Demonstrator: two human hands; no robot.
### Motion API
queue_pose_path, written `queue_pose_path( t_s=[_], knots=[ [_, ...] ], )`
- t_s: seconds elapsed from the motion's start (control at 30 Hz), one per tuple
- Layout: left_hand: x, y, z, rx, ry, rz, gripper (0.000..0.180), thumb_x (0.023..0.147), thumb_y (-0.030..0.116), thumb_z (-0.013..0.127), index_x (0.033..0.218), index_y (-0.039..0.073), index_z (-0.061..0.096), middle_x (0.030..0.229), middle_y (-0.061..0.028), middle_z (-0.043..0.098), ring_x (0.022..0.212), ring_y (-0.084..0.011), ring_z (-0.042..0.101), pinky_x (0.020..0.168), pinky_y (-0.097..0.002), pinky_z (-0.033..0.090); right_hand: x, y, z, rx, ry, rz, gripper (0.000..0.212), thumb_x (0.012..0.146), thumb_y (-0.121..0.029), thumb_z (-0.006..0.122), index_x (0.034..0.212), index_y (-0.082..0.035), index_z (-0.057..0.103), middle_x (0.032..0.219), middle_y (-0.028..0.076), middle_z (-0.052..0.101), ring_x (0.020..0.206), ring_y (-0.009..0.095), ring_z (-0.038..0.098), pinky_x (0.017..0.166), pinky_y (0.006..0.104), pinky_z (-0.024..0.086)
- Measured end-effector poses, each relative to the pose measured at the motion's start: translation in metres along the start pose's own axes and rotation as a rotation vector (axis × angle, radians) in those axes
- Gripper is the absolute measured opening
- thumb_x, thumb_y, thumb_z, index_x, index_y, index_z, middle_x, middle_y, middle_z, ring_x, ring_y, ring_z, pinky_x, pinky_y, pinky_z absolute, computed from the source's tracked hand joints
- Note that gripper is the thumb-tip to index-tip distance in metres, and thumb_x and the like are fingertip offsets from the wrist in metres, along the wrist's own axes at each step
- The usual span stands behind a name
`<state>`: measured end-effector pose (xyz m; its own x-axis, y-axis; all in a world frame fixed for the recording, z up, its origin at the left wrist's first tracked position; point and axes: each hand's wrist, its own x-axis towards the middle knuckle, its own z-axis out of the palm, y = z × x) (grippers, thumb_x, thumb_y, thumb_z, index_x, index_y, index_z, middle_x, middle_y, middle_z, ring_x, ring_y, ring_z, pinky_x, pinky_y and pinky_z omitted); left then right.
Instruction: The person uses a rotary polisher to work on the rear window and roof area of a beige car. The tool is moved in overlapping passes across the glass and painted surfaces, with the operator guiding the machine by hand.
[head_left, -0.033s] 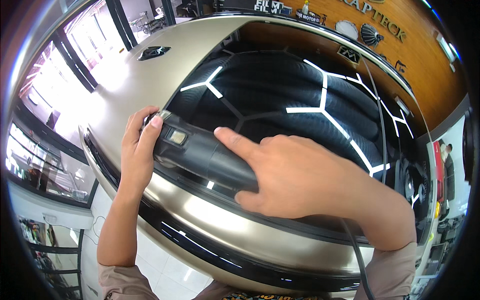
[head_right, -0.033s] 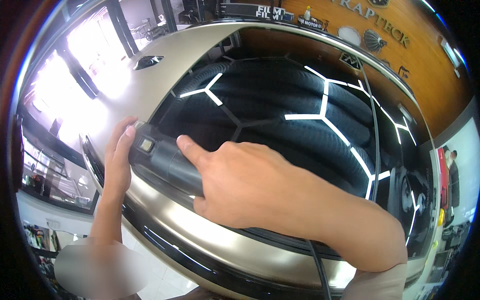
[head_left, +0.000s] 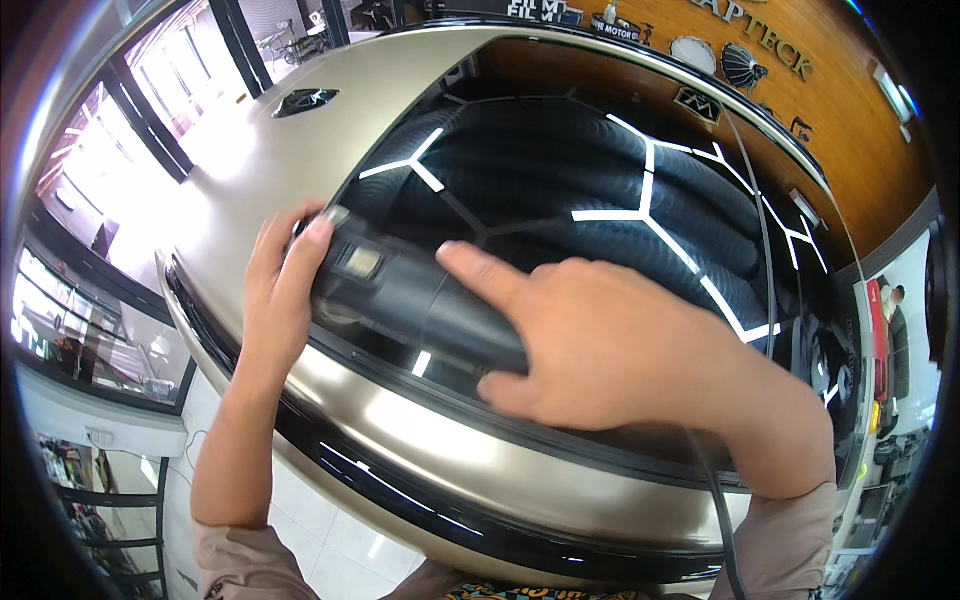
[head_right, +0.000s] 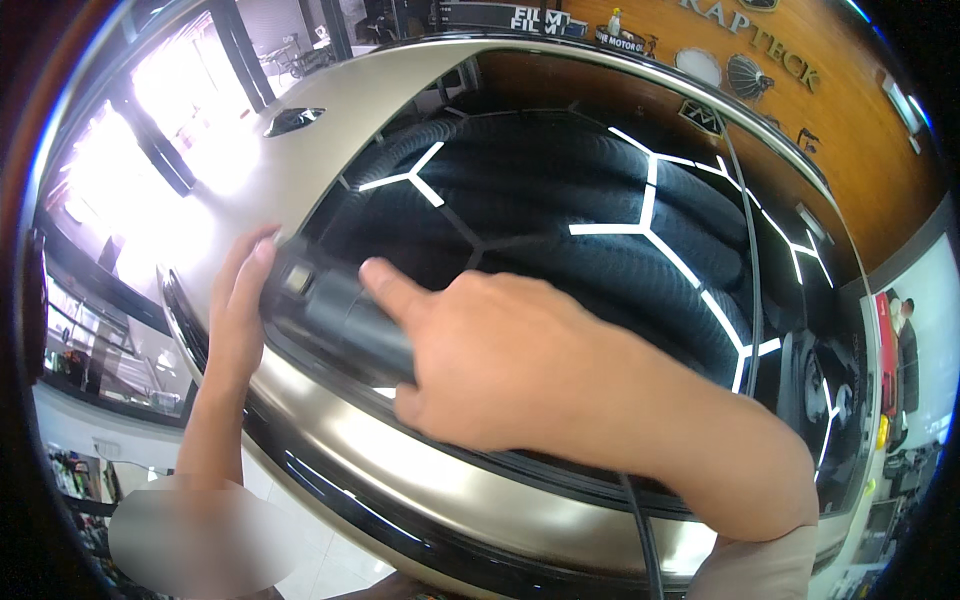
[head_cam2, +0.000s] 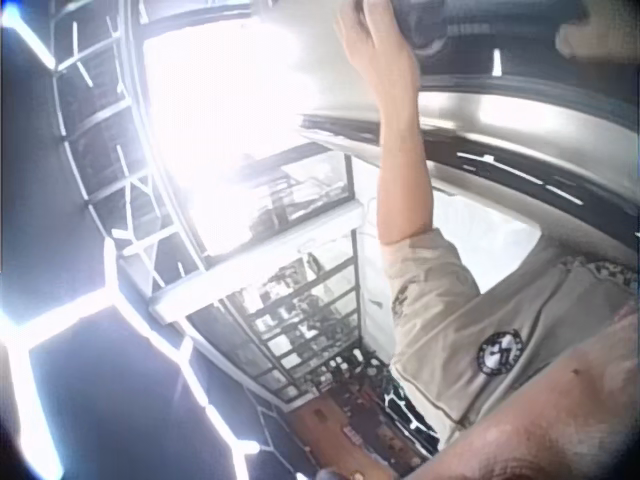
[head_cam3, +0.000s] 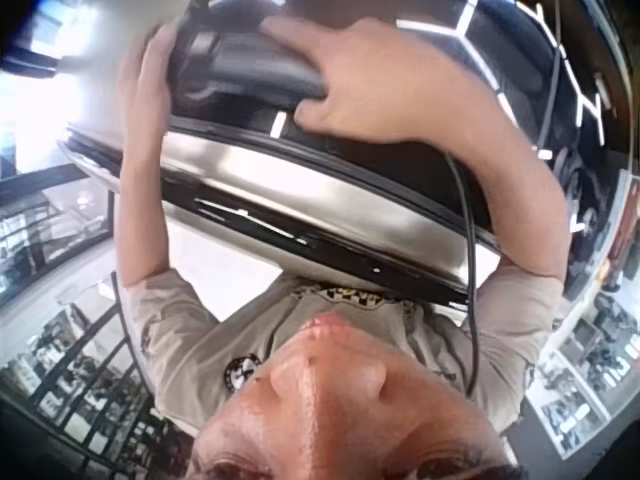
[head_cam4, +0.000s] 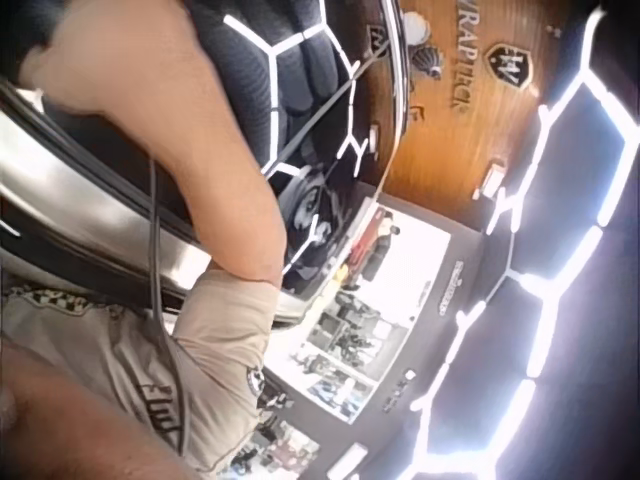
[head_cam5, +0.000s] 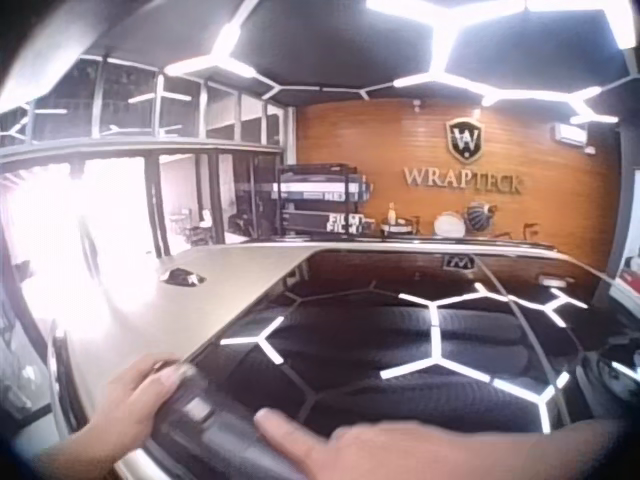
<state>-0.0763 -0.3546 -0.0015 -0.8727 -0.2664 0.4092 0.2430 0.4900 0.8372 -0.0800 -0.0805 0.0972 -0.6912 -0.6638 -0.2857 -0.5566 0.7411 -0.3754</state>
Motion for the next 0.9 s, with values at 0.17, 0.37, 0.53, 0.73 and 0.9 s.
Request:
queue_pose_path(
  t_s=[0.17,0.37,0.53,0.73,0.9],
  knots=[
    [0.101,-0.013,0.068,-0.121,-0.214,0.101,0.048,0.099,0.044,0.060,0.119,0.003,0.073,0.109,-0.0104,0.072,0.105,-0.0202,0.064,0.097,-0.0311,0.046,0.029,0.043,-0.027,-0.049,0.202,0.213,0.091,0.077,-0.045,0.074,0.157,-0.016,0.040,0.103,0.029,0.072,0.094,0.042,0.072,0.089,0.0444,0.056],
    [0.200,-0.016,0.169,-0.215,-0.312,0.207,0.053,0.096,0.052,0.063,0.117,0.004,0.074,0.105,-0.0090,0.072,0.097,-0.0198,0.064,0.090,-0.0335,0.049,0.062,0.124,-0.050,-0.063,0.396,0.288,0.094,0.074,-0.044,0.075,0.157,-0.016,0.041,0.126,0.025,0.068,0.109,0.037,0.068,0.099,0.0402,0.050],
    [0.171,0.005,0.136,-0.139,-0.412,0.143,0.054,0.094,0.053,0.067,0.112,0.003,0.072,0.101,-0.0078,0.070,0.093,-0.0185,0.062,0.086,-0.0335,0.049,0.028,0.095,-0.046,-0.091,0.322,0.319,0.093,0.076,-0.042,0.076,0.158,-0.020,0.038,0.115,0.028,0.070,0.105,0.041,0.069,0.097,0.0438,0.051],
    [-0.008,0.047,0.040,0.091,-0.292,0.220,0.044,0.096,0.032,0.059,0.125,0.000,0.065,0.113,-0.0121,0.065,0.111,-0.0211,0.060,0.101,-0.0328,0.043,-0.076,0.037,0.006,-0.050,0.084,0.091,0.096,0.077,-0.036,0.077,0.160,-0.012,0.034,0.106,0.030,0.071,0.097,0.044,0.070,0.090,0.0455,0.054],
    [-0.020,0.074,0.061,-0.044,-0.348,0.155,0.045,0.093,0.037,0.069,0.118,-0.001,0.069,0.106,-0.0161,0.070,0.099,-0.0264,0.067,0.093,-0.0358,0.050,-0.110,0.047,-0.004,0.014,0.077,0.162,0.088,0.082,-0.037,0.073,0.159,-0.016,0.037,0.097,0.028,0.071,0.091,0.043,0.072,0.087,0.0462,0.057]
  ],
)
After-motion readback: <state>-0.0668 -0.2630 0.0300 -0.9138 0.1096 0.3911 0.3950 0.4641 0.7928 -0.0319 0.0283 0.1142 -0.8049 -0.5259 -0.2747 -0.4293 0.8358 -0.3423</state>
